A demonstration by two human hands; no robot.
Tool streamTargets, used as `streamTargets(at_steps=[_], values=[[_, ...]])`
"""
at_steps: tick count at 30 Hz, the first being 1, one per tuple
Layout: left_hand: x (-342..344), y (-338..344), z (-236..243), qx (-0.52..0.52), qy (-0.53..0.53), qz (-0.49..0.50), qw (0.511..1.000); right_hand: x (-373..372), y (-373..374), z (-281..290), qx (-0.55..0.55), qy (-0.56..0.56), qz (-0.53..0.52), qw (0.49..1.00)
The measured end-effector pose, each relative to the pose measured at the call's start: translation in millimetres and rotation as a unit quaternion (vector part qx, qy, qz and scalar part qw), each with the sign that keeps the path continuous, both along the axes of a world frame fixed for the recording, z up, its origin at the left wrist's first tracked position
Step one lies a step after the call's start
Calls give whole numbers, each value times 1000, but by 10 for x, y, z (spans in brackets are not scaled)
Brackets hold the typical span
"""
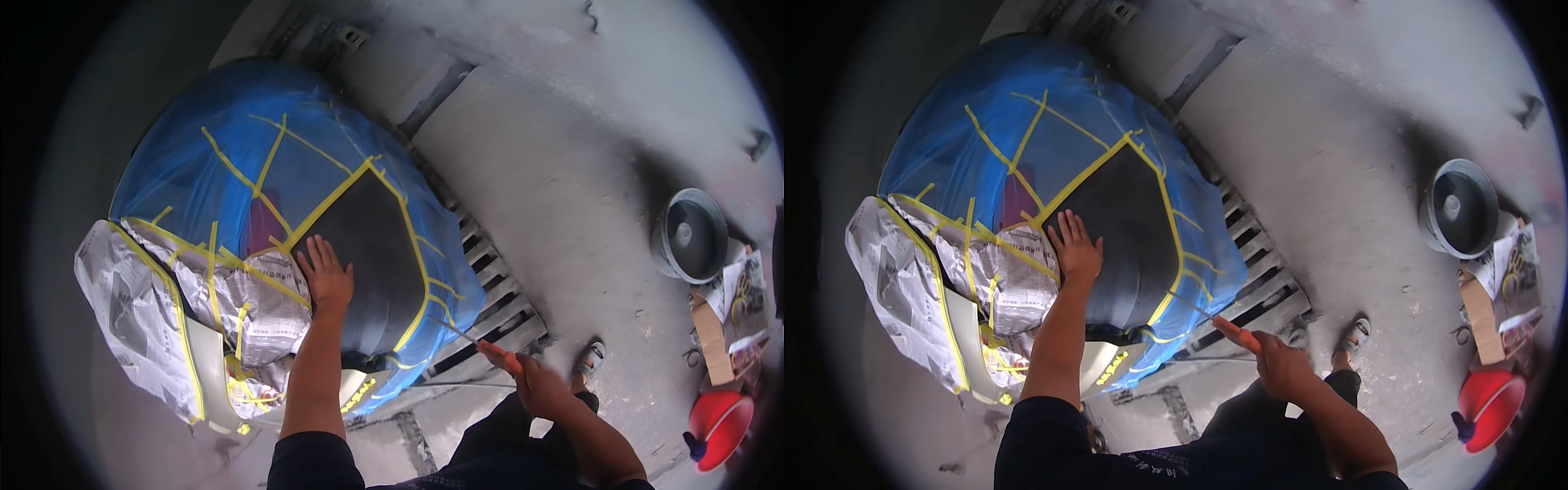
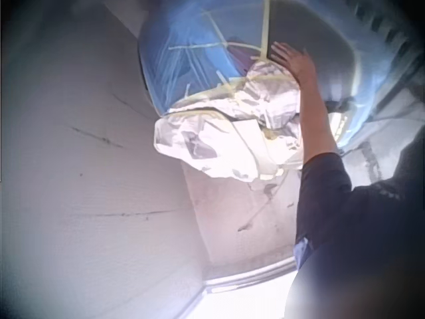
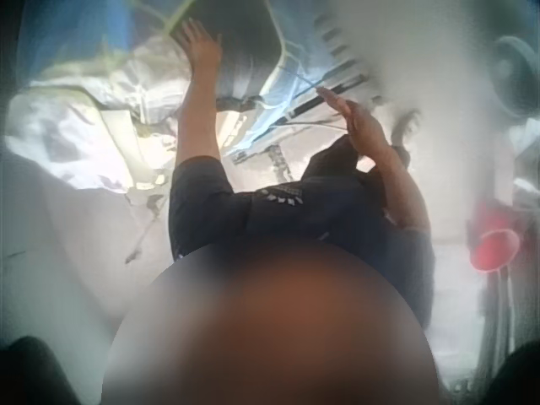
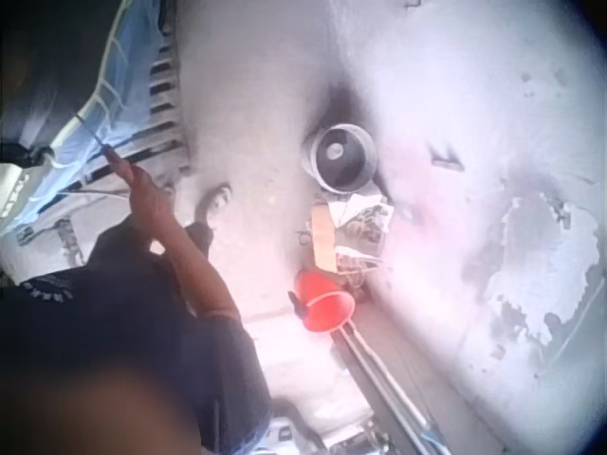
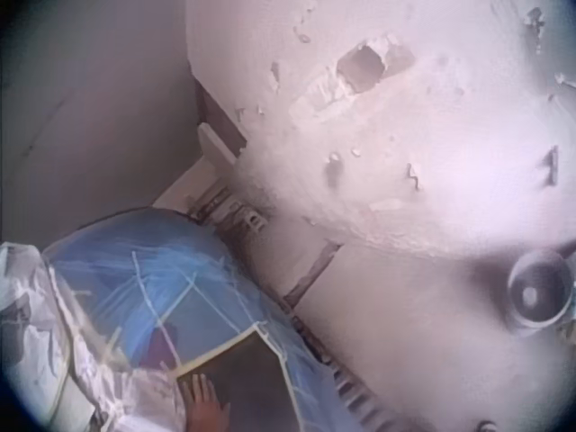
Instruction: The person uses a spray gun to apply a clear coat to a car hood that is masked with newspaper and tape. They move the spray gun across the surface in steady passes and occasionally touch the hood with their hand to check the finish.
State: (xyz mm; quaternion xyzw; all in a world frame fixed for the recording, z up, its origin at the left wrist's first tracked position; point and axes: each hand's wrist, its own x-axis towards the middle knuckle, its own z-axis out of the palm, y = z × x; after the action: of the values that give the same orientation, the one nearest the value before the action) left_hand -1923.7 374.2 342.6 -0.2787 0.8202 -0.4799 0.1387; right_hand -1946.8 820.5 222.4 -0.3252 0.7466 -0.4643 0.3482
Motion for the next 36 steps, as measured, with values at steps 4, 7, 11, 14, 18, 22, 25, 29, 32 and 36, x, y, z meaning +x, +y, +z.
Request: streamTargets(at_steps=[4,7,11,14,18,22,25,29,32,36], values=[[94,163,-207,9,55,18,998,-381,-202,-56,-31,-4,34,999],[-165,124,-140,-20,57,49,997,-570,-405,-166,-56,-10,40,998],[-595,-256,-122,-81,14,69,994,-873,-807,-334,-64,-20,67,995],[-621,-268,-501,-19,-71,67,995,-998,-1122,-519,-67,-20,67,995],[-437,-224,-428,61,-59,70,994,-1012,-1354,-535,-103,-30,95,990],[-417,-81,-88,-28,109,52,992,-1142,-1459,-565,-91,-33,112,989],[-525,-116,-169,-74,106,89,987,-1229,-1522,-629,-94,-42,120,987],[-897,-411,-416,-44,-12,114,992,-1330,-1563,-809,-74,-72,113,988],[-1344,-728,-690,-28,-79,115,990,-1422,-1565,-937,-53,-101,98,989],[-1636,-1277,-1029,3,-146,115,983,-1316,-1540,-1185,-74,-71,53,993]])
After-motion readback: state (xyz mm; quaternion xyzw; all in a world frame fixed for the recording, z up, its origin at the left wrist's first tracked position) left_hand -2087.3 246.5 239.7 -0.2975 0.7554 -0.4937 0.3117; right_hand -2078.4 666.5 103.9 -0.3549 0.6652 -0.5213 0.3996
